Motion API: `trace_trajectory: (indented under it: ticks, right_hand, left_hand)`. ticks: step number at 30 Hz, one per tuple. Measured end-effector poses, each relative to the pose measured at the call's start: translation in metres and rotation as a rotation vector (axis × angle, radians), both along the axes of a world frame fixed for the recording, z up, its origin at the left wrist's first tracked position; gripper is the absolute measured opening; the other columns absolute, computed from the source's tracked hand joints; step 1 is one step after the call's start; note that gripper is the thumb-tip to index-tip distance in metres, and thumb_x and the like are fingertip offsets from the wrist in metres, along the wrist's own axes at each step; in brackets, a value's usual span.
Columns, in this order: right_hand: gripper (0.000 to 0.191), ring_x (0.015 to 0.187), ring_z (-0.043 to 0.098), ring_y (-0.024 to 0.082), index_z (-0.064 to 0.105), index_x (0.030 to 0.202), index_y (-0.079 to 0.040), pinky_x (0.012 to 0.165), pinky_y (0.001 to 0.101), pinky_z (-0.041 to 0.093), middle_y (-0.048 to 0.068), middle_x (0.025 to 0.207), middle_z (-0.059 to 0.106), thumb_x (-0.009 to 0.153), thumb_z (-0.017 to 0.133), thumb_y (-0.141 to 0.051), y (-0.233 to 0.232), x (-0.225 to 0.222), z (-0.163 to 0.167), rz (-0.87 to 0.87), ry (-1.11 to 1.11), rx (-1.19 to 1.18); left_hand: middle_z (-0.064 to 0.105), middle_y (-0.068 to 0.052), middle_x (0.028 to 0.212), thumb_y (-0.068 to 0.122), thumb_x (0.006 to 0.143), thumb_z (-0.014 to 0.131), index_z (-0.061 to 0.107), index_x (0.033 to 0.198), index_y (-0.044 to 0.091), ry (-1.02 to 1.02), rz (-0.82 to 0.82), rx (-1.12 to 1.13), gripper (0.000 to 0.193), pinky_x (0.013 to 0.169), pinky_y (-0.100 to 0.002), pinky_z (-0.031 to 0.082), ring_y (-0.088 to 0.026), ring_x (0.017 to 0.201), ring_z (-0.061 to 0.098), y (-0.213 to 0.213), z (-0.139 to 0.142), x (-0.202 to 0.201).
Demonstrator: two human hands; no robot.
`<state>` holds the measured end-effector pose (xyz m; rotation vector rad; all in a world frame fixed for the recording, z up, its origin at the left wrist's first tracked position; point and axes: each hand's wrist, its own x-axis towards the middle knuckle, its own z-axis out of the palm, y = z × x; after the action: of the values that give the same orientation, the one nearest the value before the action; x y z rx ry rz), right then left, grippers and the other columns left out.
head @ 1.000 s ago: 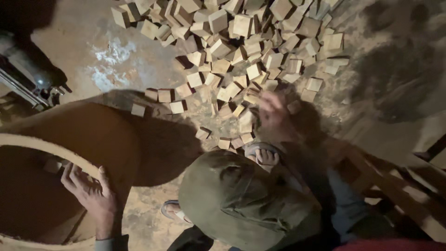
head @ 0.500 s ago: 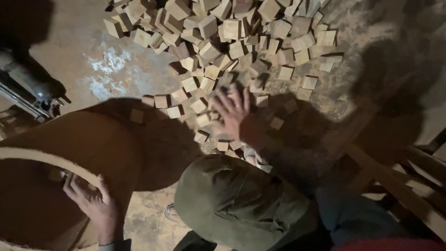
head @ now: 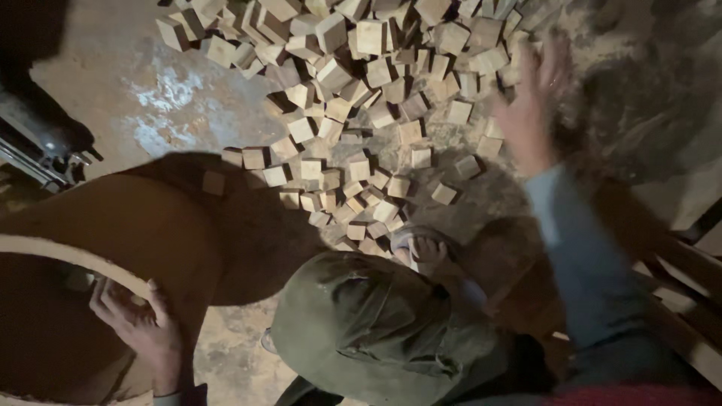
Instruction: The person sits on the workshop floor and gathers small wooden blocks scattered across the ground, picking them up by hand and placing them into a large round wooden container. They occasionally shift position and sweep blocks together with both hands to collect them.
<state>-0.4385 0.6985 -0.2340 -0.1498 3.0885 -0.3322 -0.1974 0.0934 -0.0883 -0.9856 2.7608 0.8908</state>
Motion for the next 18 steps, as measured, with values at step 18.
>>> trace_trajectory:
  ticks: [18]
  right_hand:
    - [0.042, 0.148, 0.034, 0.038, 0.057, 0.136, -0.010, 0.120, 0.0575, 0.030, 0.015, 0.150, 0.045, 0.096, 0.069, -0.008, -0.149, 0.120, -0.004, 0.289, 0.048, -0.410]
  left_hand:
    - [0.031, -0.021, 0.153, 0.030, 0.123, 0.060, 0.042, 0.153, -0.007, 0.108, -0.152, -0.104, 0.051, 0.115, -0.044, 0.050, -0.034, 0.140, 0.050, 0.003, 0.004, 0.008]
